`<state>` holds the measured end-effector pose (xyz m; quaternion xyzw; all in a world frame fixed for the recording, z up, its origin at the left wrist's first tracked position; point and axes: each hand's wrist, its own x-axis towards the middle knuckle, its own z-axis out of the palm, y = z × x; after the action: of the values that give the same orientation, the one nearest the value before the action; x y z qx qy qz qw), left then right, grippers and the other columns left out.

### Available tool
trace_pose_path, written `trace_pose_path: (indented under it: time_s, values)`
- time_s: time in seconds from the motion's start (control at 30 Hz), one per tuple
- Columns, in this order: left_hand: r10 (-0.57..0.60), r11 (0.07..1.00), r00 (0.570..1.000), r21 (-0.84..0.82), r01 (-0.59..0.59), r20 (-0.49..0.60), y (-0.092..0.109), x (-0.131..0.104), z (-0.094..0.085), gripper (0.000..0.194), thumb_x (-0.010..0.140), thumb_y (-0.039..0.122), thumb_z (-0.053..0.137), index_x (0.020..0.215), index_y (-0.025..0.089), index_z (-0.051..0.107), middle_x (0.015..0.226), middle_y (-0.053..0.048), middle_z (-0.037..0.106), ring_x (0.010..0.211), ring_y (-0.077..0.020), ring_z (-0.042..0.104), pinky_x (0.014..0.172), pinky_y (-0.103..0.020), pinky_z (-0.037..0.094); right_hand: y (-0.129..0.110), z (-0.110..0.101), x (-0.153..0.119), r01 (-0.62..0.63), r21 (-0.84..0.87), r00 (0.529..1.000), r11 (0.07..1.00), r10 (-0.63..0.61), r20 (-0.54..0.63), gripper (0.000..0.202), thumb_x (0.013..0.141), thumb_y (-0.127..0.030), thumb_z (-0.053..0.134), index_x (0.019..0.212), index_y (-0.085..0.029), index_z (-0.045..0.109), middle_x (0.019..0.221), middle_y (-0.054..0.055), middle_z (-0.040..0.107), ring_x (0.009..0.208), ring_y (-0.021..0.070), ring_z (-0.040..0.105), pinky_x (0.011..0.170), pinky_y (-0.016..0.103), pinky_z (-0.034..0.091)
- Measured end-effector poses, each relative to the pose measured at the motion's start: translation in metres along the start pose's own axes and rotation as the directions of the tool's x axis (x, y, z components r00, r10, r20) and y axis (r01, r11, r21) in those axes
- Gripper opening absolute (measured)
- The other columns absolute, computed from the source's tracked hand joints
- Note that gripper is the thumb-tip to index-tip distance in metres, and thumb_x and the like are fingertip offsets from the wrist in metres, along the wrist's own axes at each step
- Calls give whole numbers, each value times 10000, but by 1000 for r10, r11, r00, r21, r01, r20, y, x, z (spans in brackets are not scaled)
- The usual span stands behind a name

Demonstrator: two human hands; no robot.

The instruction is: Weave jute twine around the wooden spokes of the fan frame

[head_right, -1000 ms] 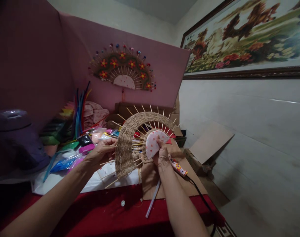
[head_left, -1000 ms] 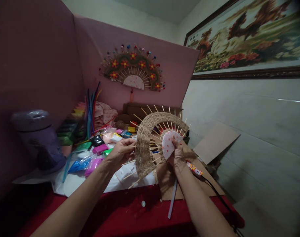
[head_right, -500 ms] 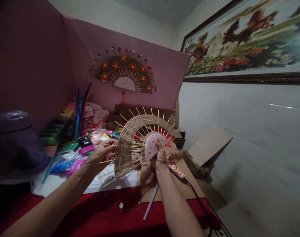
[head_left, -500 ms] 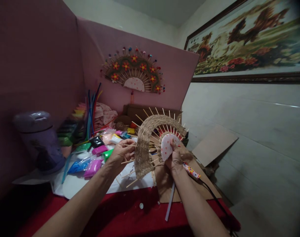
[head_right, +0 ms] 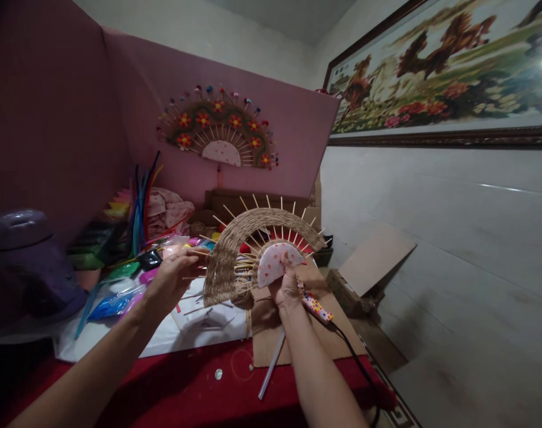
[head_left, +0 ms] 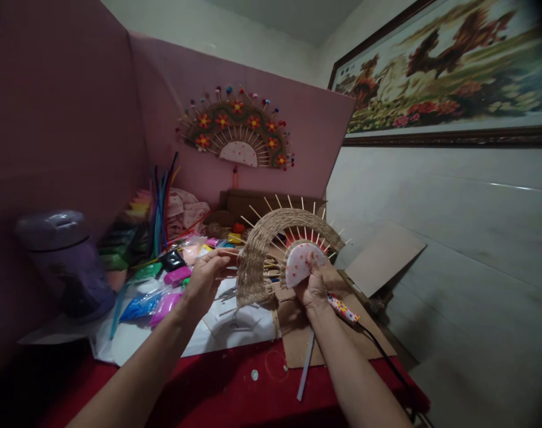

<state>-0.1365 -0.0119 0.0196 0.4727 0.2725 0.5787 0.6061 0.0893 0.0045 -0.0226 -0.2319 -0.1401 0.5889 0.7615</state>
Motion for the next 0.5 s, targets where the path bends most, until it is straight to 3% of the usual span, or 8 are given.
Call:
trace_pose_path:
  time_s: [0.1,0.17,0.2,0.27,0.33,0.4,0.5]
  values:
    - [145,977,969,184,-108,-201,-4,4,-5,224,684,316,604,822,140,622,781,-47,649,718,-163,596,612,-261,448,0,0,0,1,-16,1000,1000,-1,-15,322,571,-326,757,851,-225,633,696,-53,696,645,121,639,660,262,531]
    - [364,872,889,437,-221,-278,-8,5,-7,226,702,345,606,818,152,624,781,-39,636,704,-162,582,634,-282,439,0,1,-1,-2,-33,1000,999,1,-25,331,568,-350,759,847,-224,632,689,-50,693,639,124,635,655,269,530]
    - [488,767,835,581,-272,-253,-9,5,-7,213,716,342,601,818,158,629,798,-41,634,730,-169,576,664,-297,434,0,2,-1,-7,-35,1000,999,6,-28,330,564,-360,762,835,-222,633,689,-48,693,636,125,634,651,271,529]
    - [675,487,731,808,-333,-105,-11,3,-7,169,746,315,582,802,167,642,833,-49,638,818,-194,556,751,-333,412,1,3,-2,-21,-20,999,1000,20,-27,322,555,-371,768,806,-223,632,701,-45,695,639,127,633,650,274,530]
    - [749,232,661,917,-325,44,-13,1,-6,147,768,286,565,802,174,654,862,-57,653,899,-220,521,821,-367,371,1,4,-3,-29,3,999,1000,29,-22,322,539,-372,778,785,-224,631,718,-45,698,650,129,634,660,278,531]
    - [753,89,650,961,-262,107,-13,-1,-5,151,781,277,556,830,182,663,884,-58,666,931,-242,494,841,-396,338,2,5,-4,-28,15,999,1000,28,-17,334,524,-374,786,779,-223,632,722,-44,698,654,131,634,668,283,531]
    - [730,45,677,983,-177,89,-15,-2,-4,171,796,287,544,868,193,667,912,-50,672,963,-260,474,838,-416,311,3,7,-6,-32,6,998,999,32,-45,336,506,-380,794,754,-219,632,699,-45,696,626,127,628,643,276,526]
